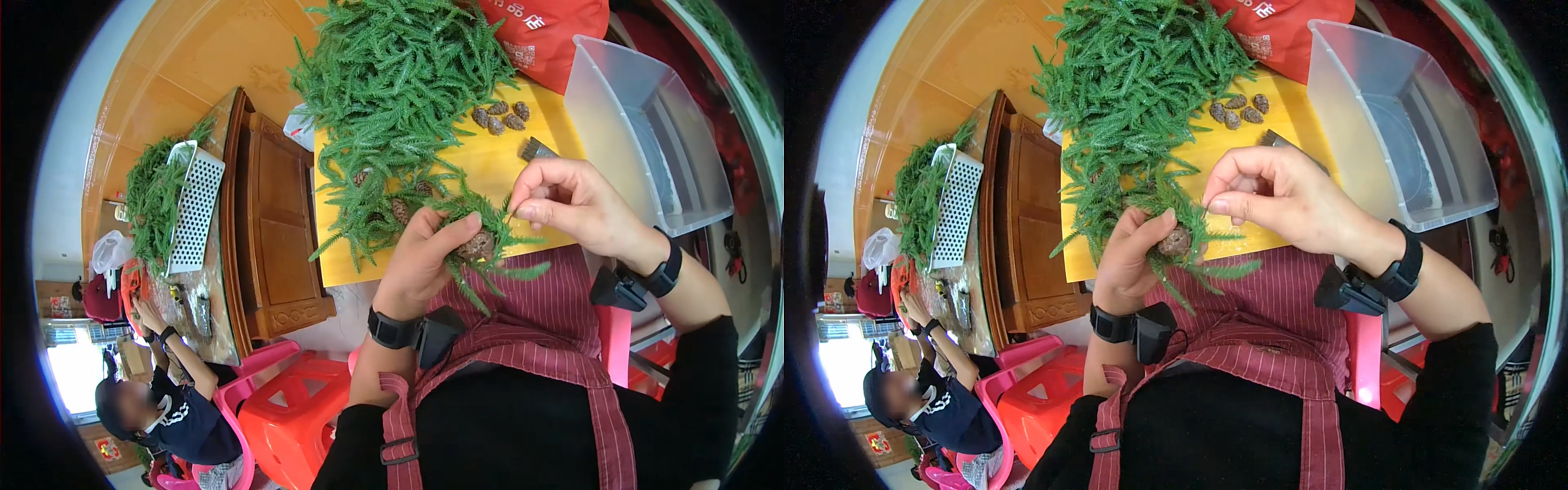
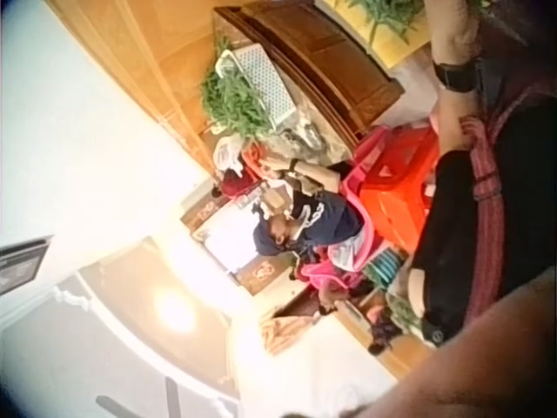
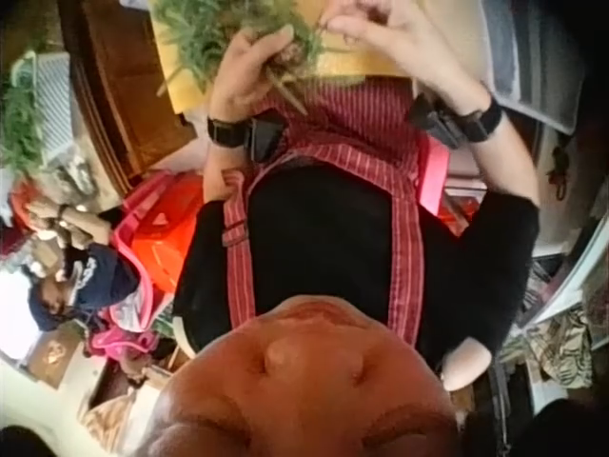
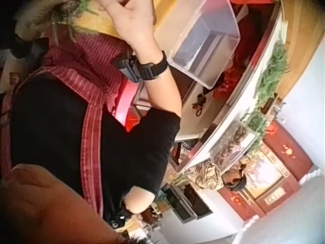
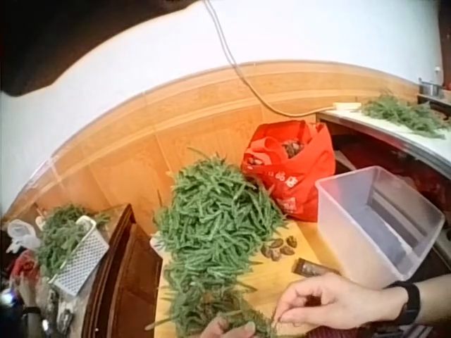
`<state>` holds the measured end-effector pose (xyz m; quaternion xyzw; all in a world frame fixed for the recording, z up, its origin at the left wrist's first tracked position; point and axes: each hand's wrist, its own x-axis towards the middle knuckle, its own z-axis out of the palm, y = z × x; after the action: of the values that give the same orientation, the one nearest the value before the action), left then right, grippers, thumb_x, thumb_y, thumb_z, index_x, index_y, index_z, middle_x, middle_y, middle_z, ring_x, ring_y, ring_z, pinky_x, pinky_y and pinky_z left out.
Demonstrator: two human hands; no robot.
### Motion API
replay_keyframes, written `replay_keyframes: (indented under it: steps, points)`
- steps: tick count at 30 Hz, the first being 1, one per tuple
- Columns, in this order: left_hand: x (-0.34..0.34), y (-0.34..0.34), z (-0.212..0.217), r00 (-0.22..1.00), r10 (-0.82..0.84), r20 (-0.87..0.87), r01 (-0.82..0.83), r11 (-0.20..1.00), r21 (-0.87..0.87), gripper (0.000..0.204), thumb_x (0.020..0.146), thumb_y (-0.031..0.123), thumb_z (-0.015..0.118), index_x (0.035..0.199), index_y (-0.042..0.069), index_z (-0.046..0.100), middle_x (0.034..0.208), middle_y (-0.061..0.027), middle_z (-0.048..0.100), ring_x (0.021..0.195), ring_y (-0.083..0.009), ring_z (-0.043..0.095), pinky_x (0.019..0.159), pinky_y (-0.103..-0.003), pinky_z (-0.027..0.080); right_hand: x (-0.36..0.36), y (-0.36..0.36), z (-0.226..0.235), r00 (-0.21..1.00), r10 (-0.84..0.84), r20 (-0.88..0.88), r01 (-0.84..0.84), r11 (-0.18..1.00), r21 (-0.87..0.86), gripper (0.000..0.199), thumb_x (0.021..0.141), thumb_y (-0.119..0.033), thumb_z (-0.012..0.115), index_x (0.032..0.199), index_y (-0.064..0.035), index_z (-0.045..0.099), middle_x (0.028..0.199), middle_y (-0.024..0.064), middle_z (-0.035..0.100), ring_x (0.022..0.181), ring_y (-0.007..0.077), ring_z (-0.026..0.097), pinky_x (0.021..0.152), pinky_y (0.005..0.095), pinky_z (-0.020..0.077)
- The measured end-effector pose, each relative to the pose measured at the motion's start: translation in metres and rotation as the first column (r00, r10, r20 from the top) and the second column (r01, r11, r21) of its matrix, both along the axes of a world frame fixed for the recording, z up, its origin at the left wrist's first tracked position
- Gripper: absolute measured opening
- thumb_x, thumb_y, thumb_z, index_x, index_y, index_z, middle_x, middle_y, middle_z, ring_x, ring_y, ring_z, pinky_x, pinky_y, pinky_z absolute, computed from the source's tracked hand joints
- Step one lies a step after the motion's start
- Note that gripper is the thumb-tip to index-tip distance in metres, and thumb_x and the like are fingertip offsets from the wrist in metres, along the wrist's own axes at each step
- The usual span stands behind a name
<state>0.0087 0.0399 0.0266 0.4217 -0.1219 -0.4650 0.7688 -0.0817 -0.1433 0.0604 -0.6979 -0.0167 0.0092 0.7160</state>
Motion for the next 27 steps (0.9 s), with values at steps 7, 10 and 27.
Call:
replay_keyframes:
  steps: [7, 10, 27]
  points:
    - [0.012, 0.005, -0.019, 0.93, -0.325, -0.171, 0.312, 0.945, -0.096, 0.034, 0.085, 0.024, 0.056, 0.103, -0.005, 0.052, 0.083, -0.013, 0.061, 0.066, -0.0207, 0.062, 0.063, -0.032, 0.053, 0.001, 0.004, 0.005, 0.843, 0.174, 0.508, 0.17, 0.811, -0.56, 0.003, 0.077, -0.004, 0.056, 0.075, -0.0015, 0.056, 0.075, 0.0068, 0.056, 0.067, 0.0176, 0.054, 0.061, 0.0272, 0.043]
    - [0.004, 0.002, -0.013, 0.961, -0.268, -0.065, 0.263, 0.962, -0.077, 0.047, 0.085, 0.031, 0.055, 0.115, -0.004, 0.045, 0.099, -0.0144, 0.057, 0.084, -0.0221, 0.06, 0.075, -0.036, 0.05, 0.006, 0.001, -0.001, 0.837, 0.144, 0.528, 0.216, 0.799, -0.561, 0.003, 0.078, -0.004, 0.056, 0.077, -0.0013, 0.055, 0.074, 0.0047, 0.056, 0.064, 0.0134, 0.053, 0.058, 0.0251, 0.0417]
    - [-0.004, -0.015, -0.011, 0.347, 0.026, 0.937, -0.284, 0.955, 0.079, 0.021, 0.072, 0.003, 0.067, 0.093, 0.002, 0.063, 0.099, -0.0078, 0.06, 0.088, -0.0167, 0.057, 0.081, -0.029, 0.043, 0.002, -0.001, -0.01, 0.976, -0.169, 0.135, 0.214, 0.857, -0.469, 0.008, 0.082, -0.007, 0.056, 0.08, -0.0005, 0.053, 0.067, -0.0004, 0.05, 0.061, 0.0051, 0.043, 0.055, 0.0202, 0.0356]
